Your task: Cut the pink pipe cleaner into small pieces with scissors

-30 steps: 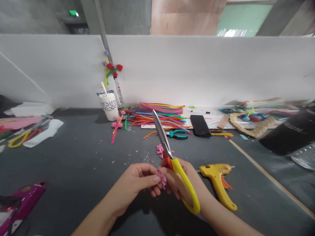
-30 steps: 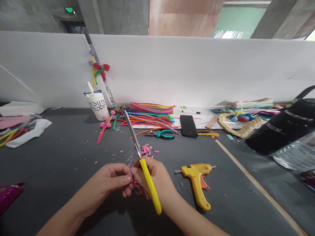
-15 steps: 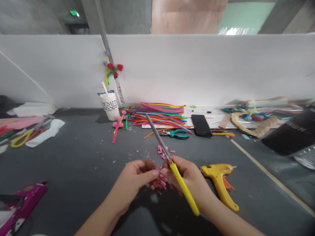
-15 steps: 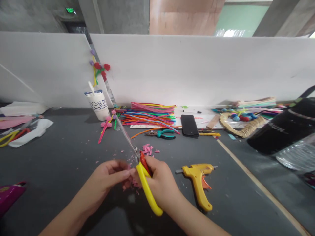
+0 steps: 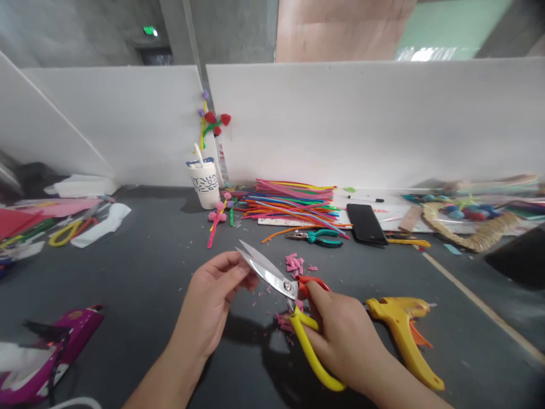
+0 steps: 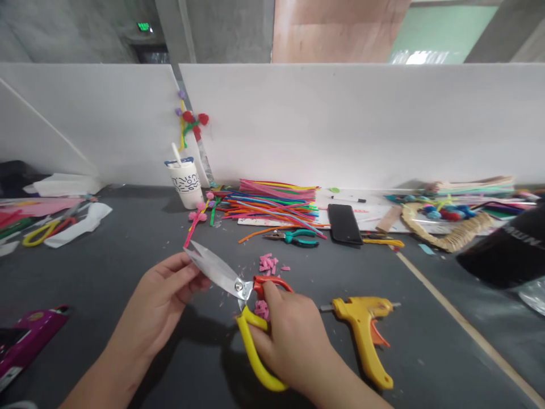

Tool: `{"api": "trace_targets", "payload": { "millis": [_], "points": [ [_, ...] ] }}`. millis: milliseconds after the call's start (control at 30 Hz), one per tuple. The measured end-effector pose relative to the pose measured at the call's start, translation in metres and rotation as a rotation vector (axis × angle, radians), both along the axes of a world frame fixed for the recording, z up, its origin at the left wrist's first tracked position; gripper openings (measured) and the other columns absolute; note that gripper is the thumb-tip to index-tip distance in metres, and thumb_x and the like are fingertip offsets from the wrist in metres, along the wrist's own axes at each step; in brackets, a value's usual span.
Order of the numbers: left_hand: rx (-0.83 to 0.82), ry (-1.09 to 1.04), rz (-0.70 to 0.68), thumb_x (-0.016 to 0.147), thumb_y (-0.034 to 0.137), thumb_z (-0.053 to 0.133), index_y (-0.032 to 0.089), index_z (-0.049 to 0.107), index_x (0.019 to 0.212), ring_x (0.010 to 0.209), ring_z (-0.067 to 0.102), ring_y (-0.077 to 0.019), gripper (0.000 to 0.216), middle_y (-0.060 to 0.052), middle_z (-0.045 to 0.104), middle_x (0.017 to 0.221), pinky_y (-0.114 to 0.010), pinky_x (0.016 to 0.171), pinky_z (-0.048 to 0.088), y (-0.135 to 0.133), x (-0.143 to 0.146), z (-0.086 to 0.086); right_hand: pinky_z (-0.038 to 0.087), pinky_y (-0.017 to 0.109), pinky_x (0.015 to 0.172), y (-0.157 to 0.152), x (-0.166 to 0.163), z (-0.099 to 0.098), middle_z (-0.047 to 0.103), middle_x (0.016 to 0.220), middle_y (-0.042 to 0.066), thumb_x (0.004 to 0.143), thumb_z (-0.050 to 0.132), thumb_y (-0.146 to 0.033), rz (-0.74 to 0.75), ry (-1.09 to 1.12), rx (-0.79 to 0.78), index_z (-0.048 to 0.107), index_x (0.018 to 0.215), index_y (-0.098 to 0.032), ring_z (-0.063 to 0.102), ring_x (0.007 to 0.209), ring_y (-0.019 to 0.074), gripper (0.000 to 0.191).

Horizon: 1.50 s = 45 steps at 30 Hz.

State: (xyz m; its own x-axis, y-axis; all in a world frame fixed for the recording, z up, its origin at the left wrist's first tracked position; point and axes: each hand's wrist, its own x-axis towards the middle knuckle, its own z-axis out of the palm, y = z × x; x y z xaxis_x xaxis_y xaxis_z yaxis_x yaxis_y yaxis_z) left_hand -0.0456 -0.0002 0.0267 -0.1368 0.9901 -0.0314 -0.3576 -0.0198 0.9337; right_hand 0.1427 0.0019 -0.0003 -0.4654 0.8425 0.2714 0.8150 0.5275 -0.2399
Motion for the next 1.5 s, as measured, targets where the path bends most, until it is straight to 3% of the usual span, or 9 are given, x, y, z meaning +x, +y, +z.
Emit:
{"api": "trace_targets", "payload": {
  "millis": [167, 533, 1200, 1500],
  "points": [
    [0.038, 0.013, 0.010, 0.071, 0.016, 0.061, 0.016, 0.066, 0.071, 0.056, 0.053, -0.0063, 0.005, 0.002, 0.062, 0.063, -0.015, 0.055, 0.042, 0.0011, -0.0017, 0.0011, 0.028, 0.025, 0.048, 0.0003, 0.0012, -0.0007, 0.060, 0.060, 0.003, 0.075, 0.048, -0.040, 0.008, -0.027, 0.066, 0.048, 0.087, -0.018, 0.056, 0.053, 0.0198, 0.025],
    [0.038, 0.057, 0.030, 0.069, 0.019, 0.063, 0.016, 0.066, 0.070, 0.056, 0.053, -0.0086, 0.004, 0.001, 0.062, 0.062, -0.019, 0.057, 0.042, 0.0009, -0.0023, 0.0025, 0.028, 0.025, 0.047, -0.0003, 0.0006, 0.0035, 0.059, 0.060, 0.001, 0.075, 0.050, -0.039, 0.009, -0.021, -0.063, 0.047, 0.080, -0.020, 0.055, 0.052, 0.0187, 0.020],
    [0.052, 0.064, 0.045, 0.069, 0.017, 0.062, 0.016, 0.065, 0.069, 0.056, 0.053, -0.0083, 0.003, 0.002, 0.061, 0.062, -0.018, 0.057, 0.042, 0.0006, -0.0029, 0.0014, 0.026, 0.024, 0.045, -0.0012, 0.0006, 0.0015, 0.057, 0.056, 0.001, 0.076, 0.049, -0.042, 0.021, -0.003, 0.003, 0.048, 0.077, -0.020, 0.053, 0.048, 0.0168, 0.022],
    [0.040, 0.056, 0.061, 0.068, 0.018, 0.063, 0.017, 0.066, 0.069, 0.055, 0.052, -0.0078, 0.003, 0.002, 0.061, 0.061, -0.018, 0.056, 0.042, 0.0002, -0.0020, 0.0010, 0.026, 0.024, 0.045, -0.0005, 0.0021, -0.0038, 0.058, 0.053, 0.001, 0.075, 0.049, -0.045, 0.005, -0.081, 0.124, 0.049, 0.081, -0.019, 0.055, 0.047, 0.0179, 0.027]
  ]
}}
